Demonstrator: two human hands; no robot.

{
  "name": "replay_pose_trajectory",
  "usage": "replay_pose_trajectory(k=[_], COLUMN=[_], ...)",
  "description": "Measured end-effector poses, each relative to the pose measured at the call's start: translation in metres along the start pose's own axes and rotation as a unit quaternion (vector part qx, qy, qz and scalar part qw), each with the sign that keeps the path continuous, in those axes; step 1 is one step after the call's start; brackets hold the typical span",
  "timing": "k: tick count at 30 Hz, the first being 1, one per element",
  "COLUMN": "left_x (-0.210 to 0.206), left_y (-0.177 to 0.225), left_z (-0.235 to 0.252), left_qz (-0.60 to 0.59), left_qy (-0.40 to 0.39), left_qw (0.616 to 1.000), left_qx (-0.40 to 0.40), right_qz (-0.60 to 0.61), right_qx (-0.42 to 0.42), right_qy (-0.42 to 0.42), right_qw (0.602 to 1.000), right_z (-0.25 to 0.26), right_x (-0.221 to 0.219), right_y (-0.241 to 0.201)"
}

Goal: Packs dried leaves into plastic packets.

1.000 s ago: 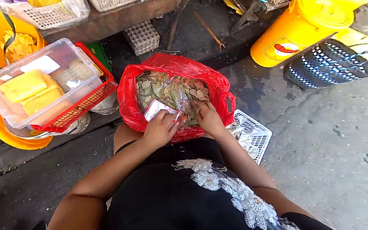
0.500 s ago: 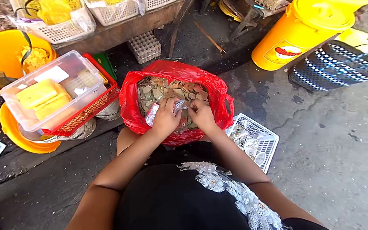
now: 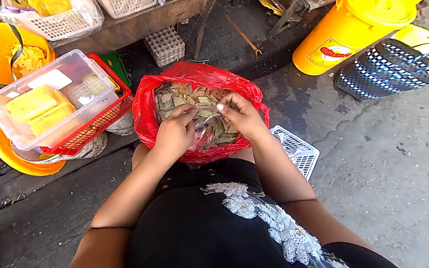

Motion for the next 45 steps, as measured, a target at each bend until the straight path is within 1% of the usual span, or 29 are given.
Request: replay_pose_trajectory(k=[2,3,4,5,7,8,9,11,13,15,18,21,23,26,29,31,34,35,37,39,41,43,45], left_x=[0.01,0.014,0.017,0.018,0.018,0.02,0.023,0.025,0.023,0.023,0.024,0.031,0.031,0.013,0.002,0.0,-0.003,-0.004,-0.005,-0.004,-0.002,0.001,0.003], left_y=[0.005,0.004,0.0,-0.008,-0.025,-0.028,-0.027,-0.024,-0.028,-0.03,-0.023,-0.022,-0.024,-0.031,-0.029,-0.02,-0.009,-0.006,0.0,0.007,0.012,0.009,0.0], left_z=[-0.001,-0.001,-0.001,-0.001,-0.002,-0.005,-0.006,-0.01,-0.008,-0.007,-0.011,-0.013,-0.014,-0.016,-0.016,-0.013,-0.009,-0.01,-0.01,-0.009,-0.008,-0.006,-0.006], left_qz=[-0.015,-0.023,-0.027,-0.027,-0.028,-0.029,-0.031,-0.037,-0.034,-0.035,-0.067,-0.121,-0.148,-0.122,-0.058,-0.014,0.019,0.014,-0.027,-0.085,-0.136,-0.185,-0.227], left_qy=[-0.007,-0.008,-0.013,-0.025,-0.052,-0.05,-0.044,-0.043,-0.036,-0.026,-0.003,0.03,0.029,-0.011,-0.05,-0.094,-0.156,-0.163,-0.153,-0.141,-0.133,-0.12,-0.114], left_qw=[1.0,1.0,0.999,0.998,0.992,0.992,0.992,0.993,0.994,0.994,0.994,0.99,0.986,0.988,0.993,0.991,0.982,0.981,0.983,0.982,0.977,0.968,0.957], left_qx=[0.014,0.019,0.029,0.049,0.108,0.117,0.113,0.102,0.1,0.099,0.086,0.069,0.068,0.09,0.087,0.097,0.106,0.102,0.092,0.087,0.094,0.116,0.139], right_qz=[0.024,0.0,-0.051,-0.127,-0.275,-0.328,-0.369,-0.421,-0.444,-0.453,-0.465,-0.461,-0.442,-0.395,-0.356,-0.324,-0.235,-0.194,-0.087,0.022,0.052,0.059,0.02], right_qx=[-0.014,-0.031,-0.049,-0.069,-0.135,-0.169,-0.194,-0.205,-0.191,-0.173,-0.188,-0.231,-0.237,-0.194,-0.114,-0.06,0.041,0.083,0.181,0.279,0.347,0.375,0.363], right_qy=[0.032,0.051,0.062,0.06,0.02,-0.018,-0.061,-0.118,-0.123,-0.088,-0.036,-0.042,-0.041,0.002,0.049,0.096,0.169,0.188,0.211,0.198,0.151,0.125,0.12], right_qw=[0.999,0.998,0.996,0.988,0.952,0.929,0.907,0.876,0.867,0.87,0.864,0.856,0.864,0.898,0.926,0.939,0.956,0.959,0.957,0.939,0.924,0.916,0.924], right_z=[-0.003,-0.005,-0.008,-0.012,-0.023,-0.028,-0.033,-0.043,-0.043,-0.031,-0.017,-0.012,-0.014,-0.021,-0.021,-0.023,-0.025,-0.026,-0.031,-0.038,-0.042,-0.042,-0.04], right_x=[0.017,0.026,0.034,0.04,0.041,0.035,0.027,0.005,-0.013,-0.016,0.003,0.016,0.02,0.027,0.027,0.028,0.031,0.03,0.023,0.009,-0.011,-0.028,-0.036], right_y=[0.011,0.021,0.034,0.049,0.08,0.092,0.102,0.113,0.119,0.125,0.131,0.124,0.117,0.106,0.086,0.074,0.046,0.033,0.002,-0.023,-0.036,-0.033,-0.021])
Point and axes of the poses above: each hand's wrist, its own z-axis towards the middle knuckle, its own x-axis out of the back of the hand, y = z × x, the point moved 7 cm from there along z, towards the middle knuckle, and after that the axes turned 7 degrees about y, right-handed, at the moved point
